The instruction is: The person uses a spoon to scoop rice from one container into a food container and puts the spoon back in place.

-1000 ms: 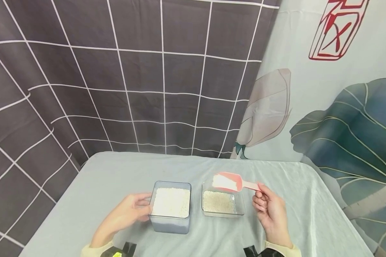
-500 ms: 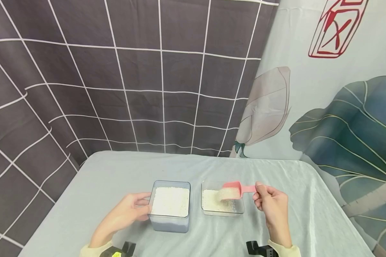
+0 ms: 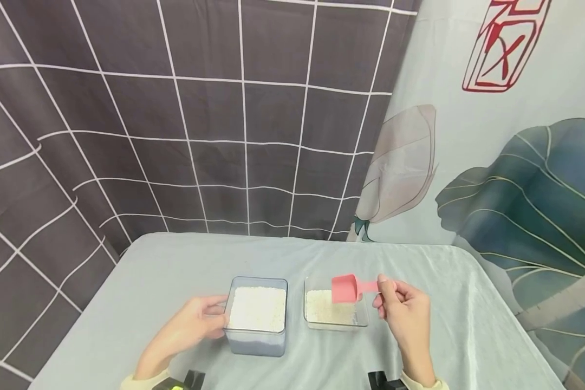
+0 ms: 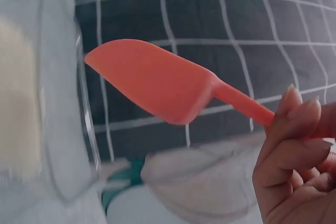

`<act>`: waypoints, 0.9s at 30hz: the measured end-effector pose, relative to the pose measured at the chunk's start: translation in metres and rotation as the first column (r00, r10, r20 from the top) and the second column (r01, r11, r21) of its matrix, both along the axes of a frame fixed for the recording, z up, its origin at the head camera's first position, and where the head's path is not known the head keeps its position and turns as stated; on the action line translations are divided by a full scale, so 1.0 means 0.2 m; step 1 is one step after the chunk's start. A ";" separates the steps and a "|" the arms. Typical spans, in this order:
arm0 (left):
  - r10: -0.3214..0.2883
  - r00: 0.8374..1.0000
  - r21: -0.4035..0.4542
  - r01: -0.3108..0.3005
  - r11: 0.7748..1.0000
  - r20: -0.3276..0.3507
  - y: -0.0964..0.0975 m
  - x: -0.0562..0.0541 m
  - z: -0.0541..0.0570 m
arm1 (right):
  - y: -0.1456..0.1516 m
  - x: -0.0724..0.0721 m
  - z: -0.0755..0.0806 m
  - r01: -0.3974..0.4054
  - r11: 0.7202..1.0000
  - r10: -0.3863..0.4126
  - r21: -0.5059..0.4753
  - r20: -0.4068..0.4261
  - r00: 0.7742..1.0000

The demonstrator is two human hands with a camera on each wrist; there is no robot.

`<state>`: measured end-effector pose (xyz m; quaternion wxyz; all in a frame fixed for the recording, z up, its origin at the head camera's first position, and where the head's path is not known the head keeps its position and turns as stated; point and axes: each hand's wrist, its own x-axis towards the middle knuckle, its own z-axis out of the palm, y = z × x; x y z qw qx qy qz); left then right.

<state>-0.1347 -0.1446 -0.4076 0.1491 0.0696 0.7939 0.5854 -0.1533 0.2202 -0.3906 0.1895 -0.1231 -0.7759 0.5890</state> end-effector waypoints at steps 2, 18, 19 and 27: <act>0.000 1.000 0.003 0.000 1.000 0.006 0.00 0.01 0.00 | -0.03 0.02 0.02 0.014 0.995 -0.013 -0.100 0.010 1.000; 0.001 1.000 -0.004 -0.001 1.000 0.005 0.00 0.00 -0.02 | -0.26 0.11 0.08 -0.185 0.883 0.139 -0.432 -0.136 0.981; 0.001 1.000 0.002 -0.001 1.000 0.006 0.00 0.00 -0.02 | -0.28 0.12 0.08 -0.186 0.888 0.140 -0.421 -0.137 0.981; 0.007 1.000 0.015 -0.007 1.000 0.006 0.01 0.00 0.00 | -0.38 0.15 0.05 -0.210 0.920 0.178 -0.330 -0.126 0.976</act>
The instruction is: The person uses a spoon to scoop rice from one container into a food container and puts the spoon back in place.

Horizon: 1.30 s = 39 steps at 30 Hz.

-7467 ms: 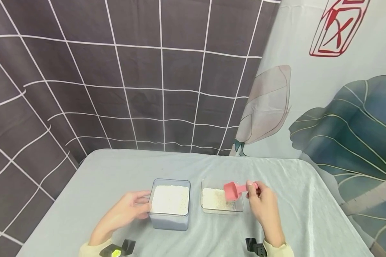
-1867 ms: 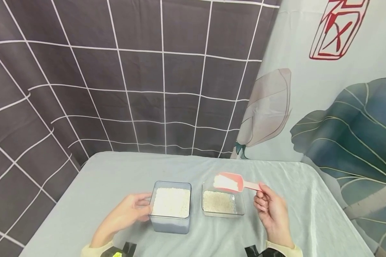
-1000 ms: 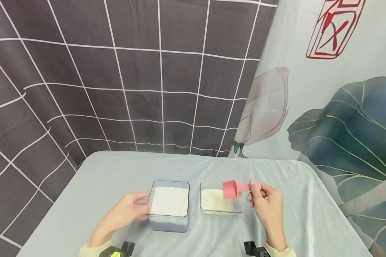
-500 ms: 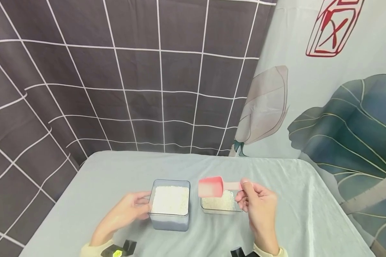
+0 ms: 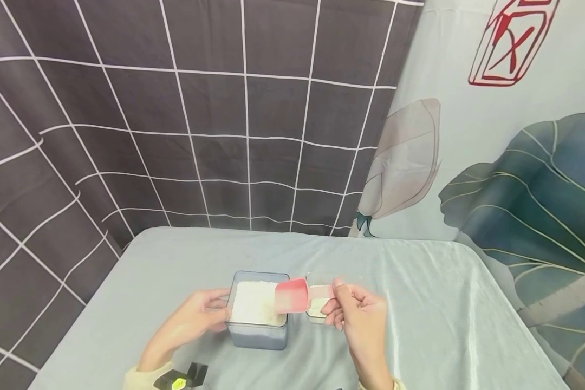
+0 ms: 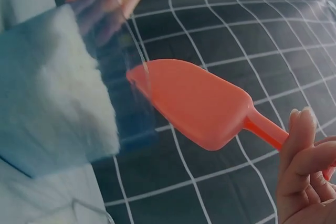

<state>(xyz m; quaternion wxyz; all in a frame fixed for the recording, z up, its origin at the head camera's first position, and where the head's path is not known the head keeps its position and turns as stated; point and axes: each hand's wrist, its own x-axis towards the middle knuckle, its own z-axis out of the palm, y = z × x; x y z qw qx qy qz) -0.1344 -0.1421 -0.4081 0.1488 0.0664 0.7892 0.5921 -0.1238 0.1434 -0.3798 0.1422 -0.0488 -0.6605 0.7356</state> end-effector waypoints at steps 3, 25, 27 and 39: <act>-0.006 1.000 -0.002 0.006 1.000 0.007 0.00 0.00 -0.01 | -0.03 0.01 -0.02 -0.023 1.000 0.023 0.007 0.010 1.000; 0.020 1.000 0.005 -0.020 1.000 -0.003 0.00 -0.01 -0.02 | -0.26 0.06 -0.14 -0.015 0.972 0.034 0.235 -0.076 0.997; 0.023 1.000 0.000 -0.023 1.000 -0.004 0.00 -0.01 -0.02 | -0.26 0.05 -0.16 -0.017 0.972 0.037 0.234 -0.081 0.996; 0.025 1.000 0.016 -0.025 1.000 0.016 0.00 -0.01 -0.02 | -0.28 0.03 -0.22 -0.135 0.962 0.133 0.236 0.026 0.991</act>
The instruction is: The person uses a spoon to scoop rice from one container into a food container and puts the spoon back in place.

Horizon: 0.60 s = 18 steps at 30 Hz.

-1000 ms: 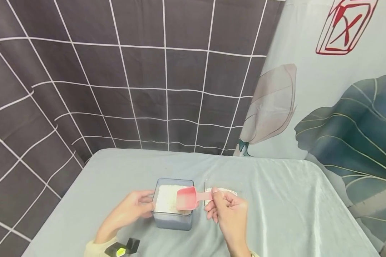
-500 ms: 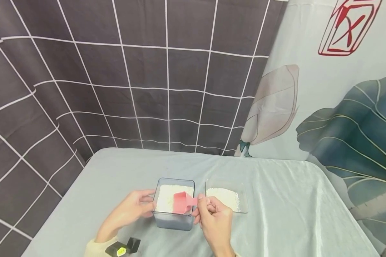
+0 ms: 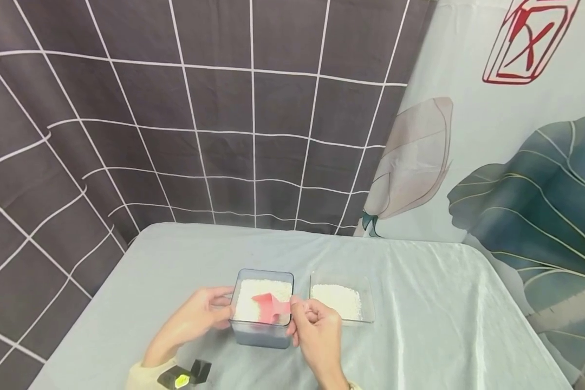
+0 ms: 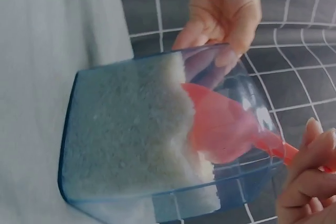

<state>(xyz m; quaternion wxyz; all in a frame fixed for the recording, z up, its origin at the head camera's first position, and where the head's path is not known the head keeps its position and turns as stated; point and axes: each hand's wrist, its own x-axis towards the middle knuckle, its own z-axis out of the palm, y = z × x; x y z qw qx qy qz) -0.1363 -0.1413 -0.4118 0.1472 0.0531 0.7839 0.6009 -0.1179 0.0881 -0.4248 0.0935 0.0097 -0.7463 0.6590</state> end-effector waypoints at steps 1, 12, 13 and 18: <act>0.000 1.000 -0.007 0.000 1.000 -0.001 0.00 0.00 0.00 | 0.00 0.00 0.01 -0.029 0.999 0.030 -0.013 0.028 0.999; -0.002 1.000 -0.018 0.002 1.000 -0.006 0.00 0.00 0.01 | 0.00 -0.01 0.02 -0.160 0.943 0.227 -0.291 0.210 0.951; 0.000 1.000 -0.021 0.000 1.000 -0.007 0.00 0.00 0.01 | -0.01 -0.01 0.02 -0.161 0.936 0.233 -0.315 0.208 0.950; 0.005 1.000 -0.018 -0.005 1.000 -0.007 0.00 0.00 0.01 | 0.00 -0.02 0.01 -0.164 0.899 0.264 -0.406 0.206 0.942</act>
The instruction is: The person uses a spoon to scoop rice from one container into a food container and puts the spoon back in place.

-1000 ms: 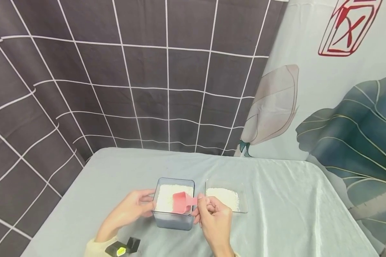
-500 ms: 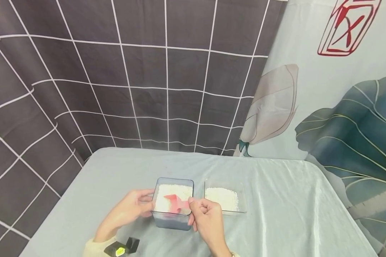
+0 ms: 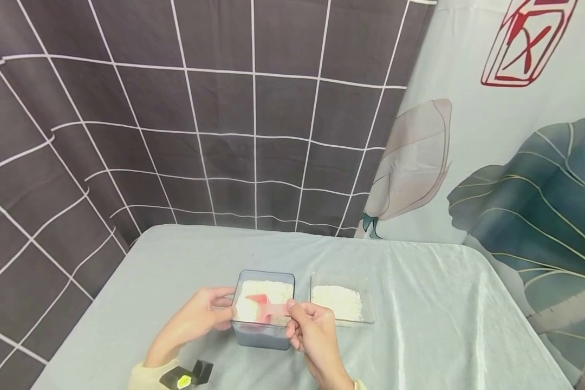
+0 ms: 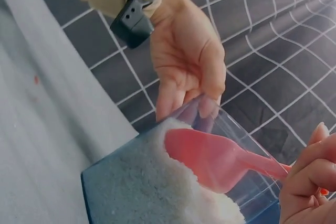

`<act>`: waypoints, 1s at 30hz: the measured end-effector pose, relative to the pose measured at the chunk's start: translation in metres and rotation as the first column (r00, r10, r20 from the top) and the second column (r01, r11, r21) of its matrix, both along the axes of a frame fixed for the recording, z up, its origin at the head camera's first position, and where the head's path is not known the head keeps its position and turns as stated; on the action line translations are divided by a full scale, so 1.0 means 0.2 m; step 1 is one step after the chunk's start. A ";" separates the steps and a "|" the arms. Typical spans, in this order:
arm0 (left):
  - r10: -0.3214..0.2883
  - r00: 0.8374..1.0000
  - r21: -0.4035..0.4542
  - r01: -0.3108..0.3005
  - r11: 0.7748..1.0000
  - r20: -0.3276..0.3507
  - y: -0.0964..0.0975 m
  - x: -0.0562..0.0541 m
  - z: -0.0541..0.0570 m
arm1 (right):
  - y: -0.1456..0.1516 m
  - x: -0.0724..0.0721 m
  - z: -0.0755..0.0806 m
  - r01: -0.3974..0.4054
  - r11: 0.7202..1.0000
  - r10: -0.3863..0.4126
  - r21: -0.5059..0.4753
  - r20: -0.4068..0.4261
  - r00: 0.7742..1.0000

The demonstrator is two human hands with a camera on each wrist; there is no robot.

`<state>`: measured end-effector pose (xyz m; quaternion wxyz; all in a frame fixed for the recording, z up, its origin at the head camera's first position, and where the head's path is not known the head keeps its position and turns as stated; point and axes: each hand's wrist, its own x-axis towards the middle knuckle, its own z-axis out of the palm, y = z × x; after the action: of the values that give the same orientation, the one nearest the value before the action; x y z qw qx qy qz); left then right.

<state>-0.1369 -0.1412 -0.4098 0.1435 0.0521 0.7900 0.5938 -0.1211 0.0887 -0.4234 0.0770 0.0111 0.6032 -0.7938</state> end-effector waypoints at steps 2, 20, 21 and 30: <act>-0.001 1.000 0.004 0.001 1.000 0.001 0.00 0.00 0.00 | 0.01 0.00 0.00 -0.006 1.000 0.007 -0.025 0.016 1.000; -0.006 1.000 0.018 0.006 1.000 -0.003 0.00 0.00 -0.01 | 0.14 -0.10 -0.02 -0.158 0.936 0.175 -0.315 0.028 0.984; -0.007 1.000 0.021 0.007 1.000 -0.003 0.00 0.00 -0.01 | 0.15 -0.10 -0.02 -0.165 0.931 0.181 -0.324 0.020 0.983; -0.005 1.000 -0.004 0.005 1.000 0.000 0.00 0.01 0.00 | 0.19 -0.11 0.00 -0.187 0.916 0.195 -0.356 -0.014 0.981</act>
<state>-0.1357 -0.1418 -0.4094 0.1451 0.0537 0.7910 0.5920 -0.1438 0.1276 -0.4231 0.1614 -0.0531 0.4472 -0.8781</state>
